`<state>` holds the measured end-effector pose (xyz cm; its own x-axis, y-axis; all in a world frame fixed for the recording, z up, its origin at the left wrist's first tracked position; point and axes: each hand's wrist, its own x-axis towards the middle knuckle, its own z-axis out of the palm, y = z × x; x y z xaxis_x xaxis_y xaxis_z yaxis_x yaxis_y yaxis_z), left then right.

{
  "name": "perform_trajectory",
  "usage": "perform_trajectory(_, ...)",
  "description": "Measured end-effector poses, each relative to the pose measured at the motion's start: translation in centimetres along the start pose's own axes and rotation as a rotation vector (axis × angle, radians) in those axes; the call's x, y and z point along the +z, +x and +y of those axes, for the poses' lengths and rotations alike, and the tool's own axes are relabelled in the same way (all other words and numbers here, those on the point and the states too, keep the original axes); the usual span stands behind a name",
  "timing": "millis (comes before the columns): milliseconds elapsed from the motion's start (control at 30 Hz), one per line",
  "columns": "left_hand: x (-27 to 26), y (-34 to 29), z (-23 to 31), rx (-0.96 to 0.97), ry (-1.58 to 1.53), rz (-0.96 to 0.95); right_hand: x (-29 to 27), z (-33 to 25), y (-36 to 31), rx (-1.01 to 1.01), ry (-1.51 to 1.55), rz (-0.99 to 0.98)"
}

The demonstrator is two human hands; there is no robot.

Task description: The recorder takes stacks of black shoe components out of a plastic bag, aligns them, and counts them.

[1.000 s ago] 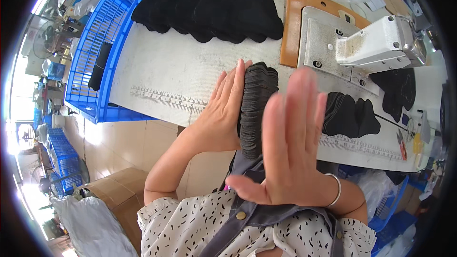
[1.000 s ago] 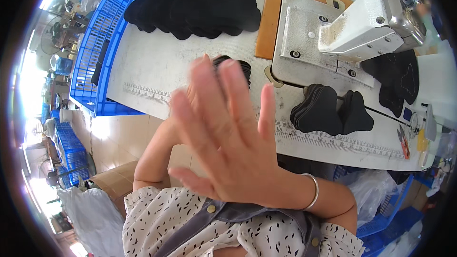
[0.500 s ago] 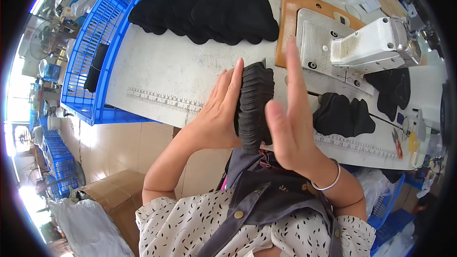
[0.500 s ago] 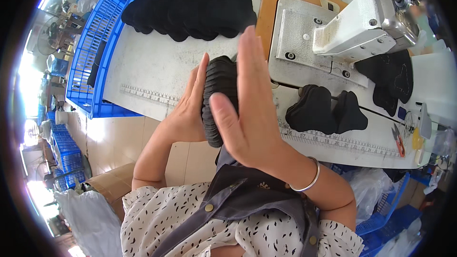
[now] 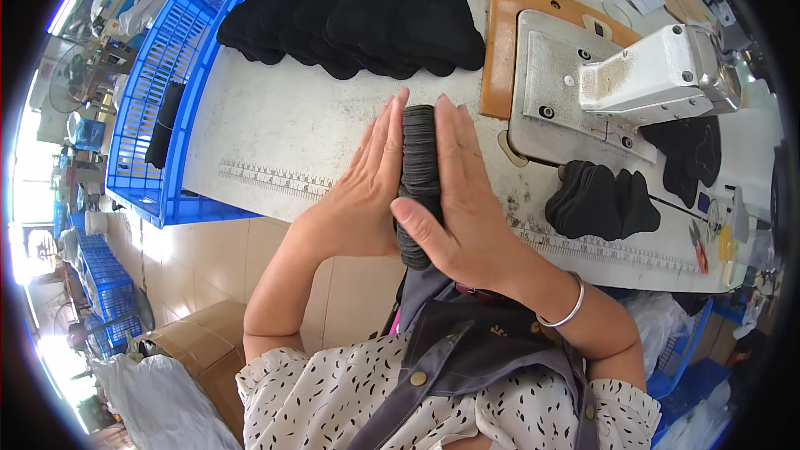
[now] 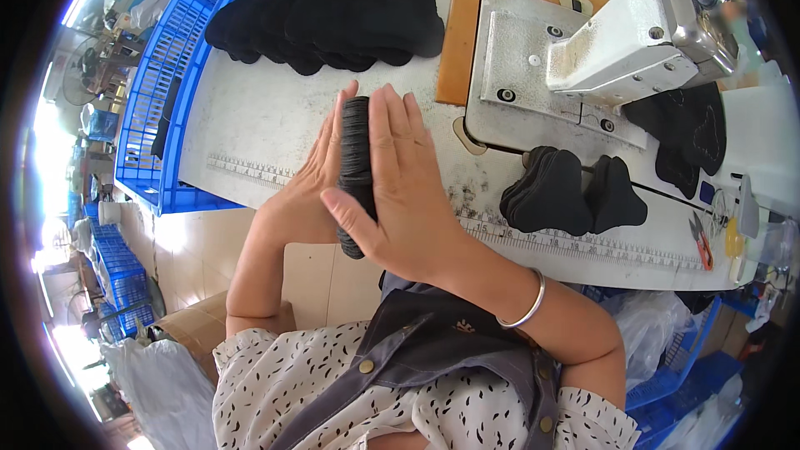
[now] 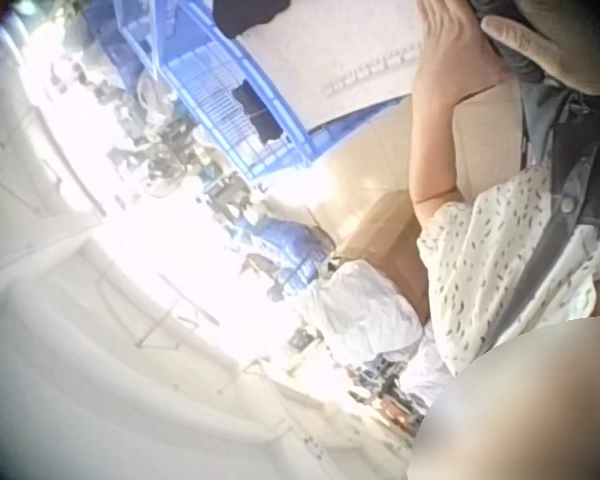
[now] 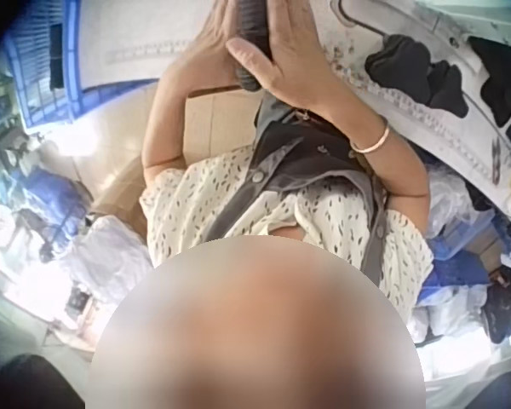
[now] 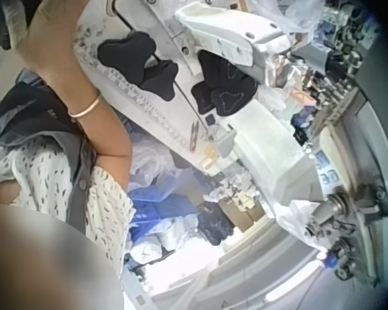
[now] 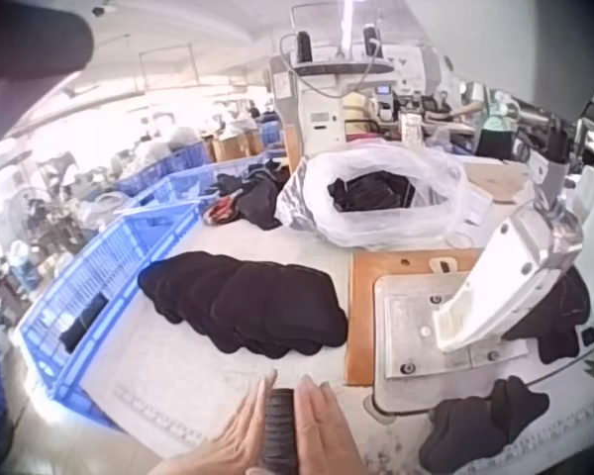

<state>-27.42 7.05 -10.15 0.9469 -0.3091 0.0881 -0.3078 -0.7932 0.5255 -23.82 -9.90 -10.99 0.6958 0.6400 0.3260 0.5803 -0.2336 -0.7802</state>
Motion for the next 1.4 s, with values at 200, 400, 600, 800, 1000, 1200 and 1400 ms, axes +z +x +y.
perform_trajectory(200, 0.5, -0.2, 0.0, -0.147, -0.196, 0.051, 0.1, -0.1, -0.2, 0.029, -0.041, -0.027)
perform_trajectory(400, 0.5, -0.5, 0.6, -0.040, -0.108, 0.063, 0.7, -0.4, -0.2, 0.001, 0.021, 0.053)
perform_trajectory(600, 0.3, -0.4, 0.6, -0.025, 0.117, 0.002, 0.1, -1.1, -0.5, 0.063, -0.159, -0.027)
perform_trajectory(800, 0.9, -0.4, 0.6, -0.099, -0.035, 0.047, -1.2, -1.2, -1.1, 0.087, 0.015, -0.032)
perform_trajectory(1000, 1.2, -0.4, 1.3, -0.088, -0.243, 0.191, -3.5, -1.2, -4.7, -0.103, -0.044, -0.053)
perform_trajectory(1200, 0.7, -1.0, 1.3, 0.197, 0.108, 0.262, -6.2, -2.0, -6.3, -0.214, -0.082, 0.116)
perform_trajectory(1400, 1.8, -0.8, 2.6, 0.171, 0.153, 0.338, -5.9, -2.5, -6.7, -0.368, 0.011, 0.141)
